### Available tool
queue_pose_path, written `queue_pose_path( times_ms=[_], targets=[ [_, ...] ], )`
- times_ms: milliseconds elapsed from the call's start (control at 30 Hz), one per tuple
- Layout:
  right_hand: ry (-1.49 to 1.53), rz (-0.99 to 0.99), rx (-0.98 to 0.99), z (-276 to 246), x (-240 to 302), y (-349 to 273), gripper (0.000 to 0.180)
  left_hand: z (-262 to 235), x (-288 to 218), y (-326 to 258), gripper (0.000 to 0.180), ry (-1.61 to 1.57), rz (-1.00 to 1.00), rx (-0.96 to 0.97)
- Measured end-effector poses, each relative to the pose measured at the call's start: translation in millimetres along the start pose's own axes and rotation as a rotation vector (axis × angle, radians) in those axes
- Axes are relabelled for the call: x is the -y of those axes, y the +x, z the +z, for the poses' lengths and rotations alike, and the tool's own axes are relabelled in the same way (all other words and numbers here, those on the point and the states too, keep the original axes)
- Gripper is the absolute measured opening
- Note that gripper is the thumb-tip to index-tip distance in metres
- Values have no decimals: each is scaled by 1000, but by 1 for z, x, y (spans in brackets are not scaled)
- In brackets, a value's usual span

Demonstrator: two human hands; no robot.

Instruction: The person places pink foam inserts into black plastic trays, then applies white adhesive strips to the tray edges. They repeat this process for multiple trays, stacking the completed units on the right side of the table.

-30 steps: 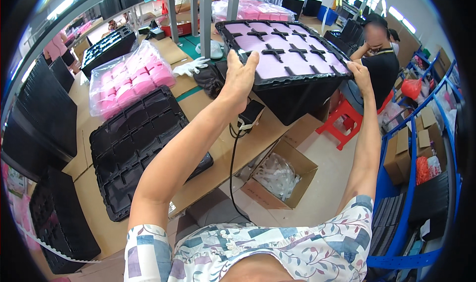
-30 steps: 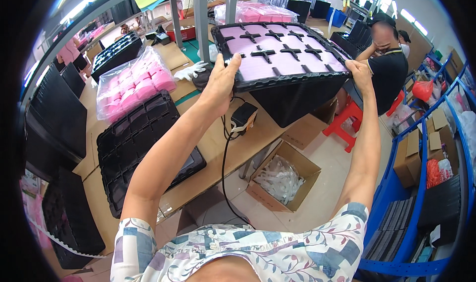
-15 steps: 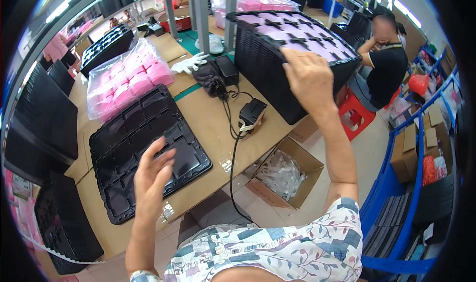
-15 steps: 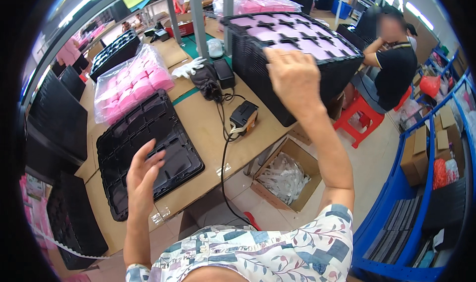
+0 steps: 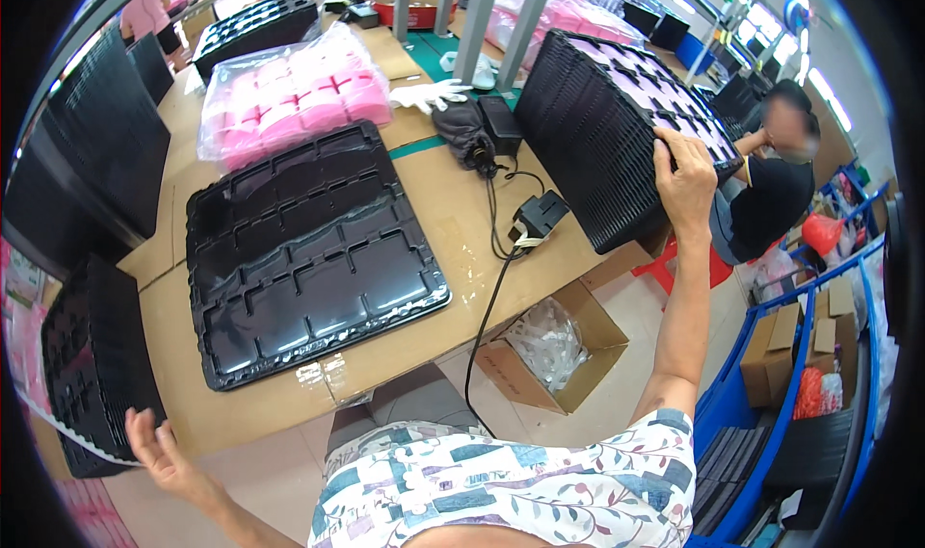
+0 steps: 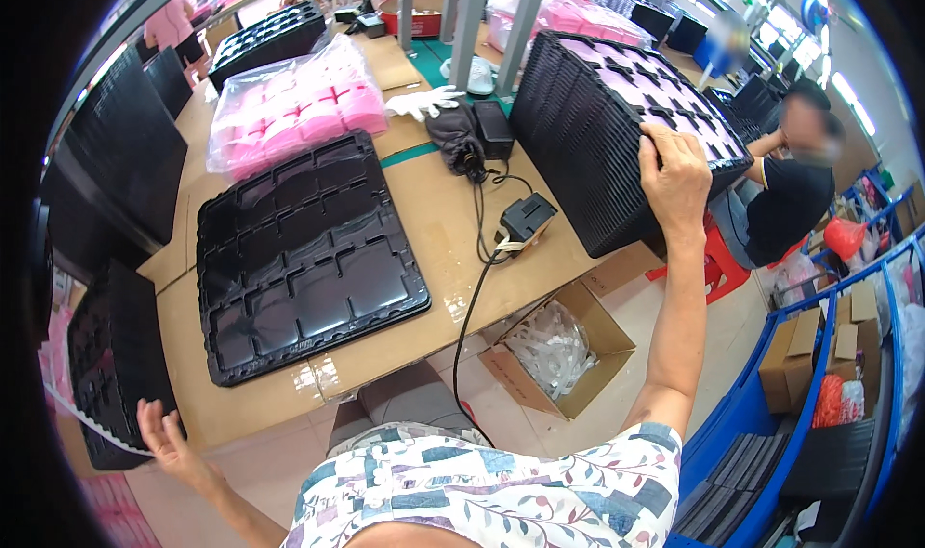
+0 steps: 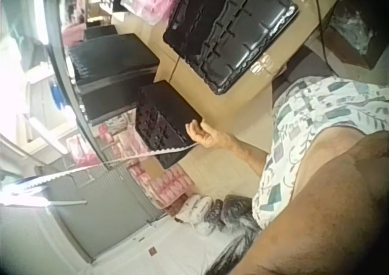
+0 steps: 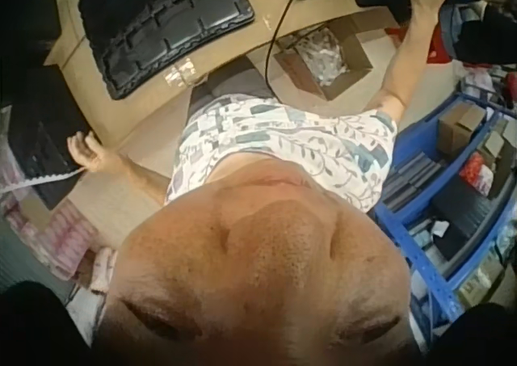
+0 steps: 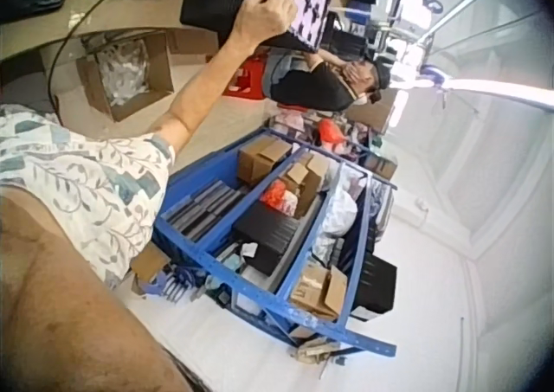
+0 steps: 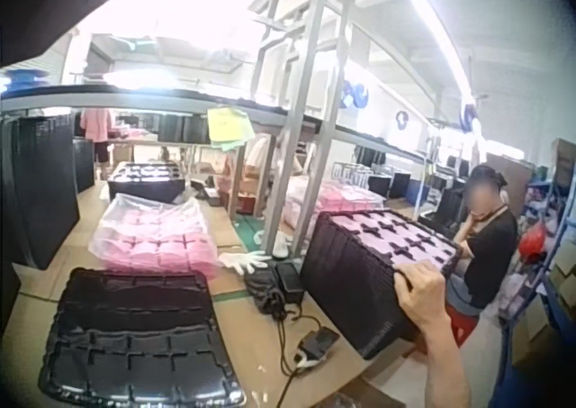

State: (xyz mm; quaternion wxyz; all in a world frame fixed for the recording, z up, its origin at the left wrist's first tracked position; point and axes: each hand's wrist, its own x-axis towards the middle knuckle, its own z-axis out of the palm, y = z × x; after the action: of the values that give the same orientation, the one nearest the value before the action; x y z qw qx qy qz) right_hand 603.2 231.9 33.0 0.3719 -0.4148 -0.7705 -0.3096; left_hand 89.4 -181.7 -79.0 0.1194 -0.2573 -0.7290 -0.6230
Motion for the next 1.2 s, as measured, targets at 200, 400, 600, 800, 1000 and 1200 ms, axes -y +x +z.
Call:
queue_pose_path(
  times_ms=[200, 400, 600, 800, 1000, 1200],
  targets=[
    [-62, -73, -16, -21, 83, -11, 33, -95, 33, 38, 39, 834, 517, -482],
    [963, -395, 284, -30, 261, -57, 25, -109, 63, 103, 48, 853, 495, -391],
    [1489, -643, 360, -36, 402, -53, 20, -76, 8, 85, 21, 185, -22, -35],
    [1887, -161, 617, -39, 478, -37, 36, -8, -45, 36, 13, -874, -377, 431],
    [1946, -54, 1355, -4, 480, -60, 27, 25, -35, 36, 18, -760, -283, 499],
    [2086, 209, 1314, -5, 467, -52, 18, 11, -16, -15, 61, -579, -429, 790]
  ],
)
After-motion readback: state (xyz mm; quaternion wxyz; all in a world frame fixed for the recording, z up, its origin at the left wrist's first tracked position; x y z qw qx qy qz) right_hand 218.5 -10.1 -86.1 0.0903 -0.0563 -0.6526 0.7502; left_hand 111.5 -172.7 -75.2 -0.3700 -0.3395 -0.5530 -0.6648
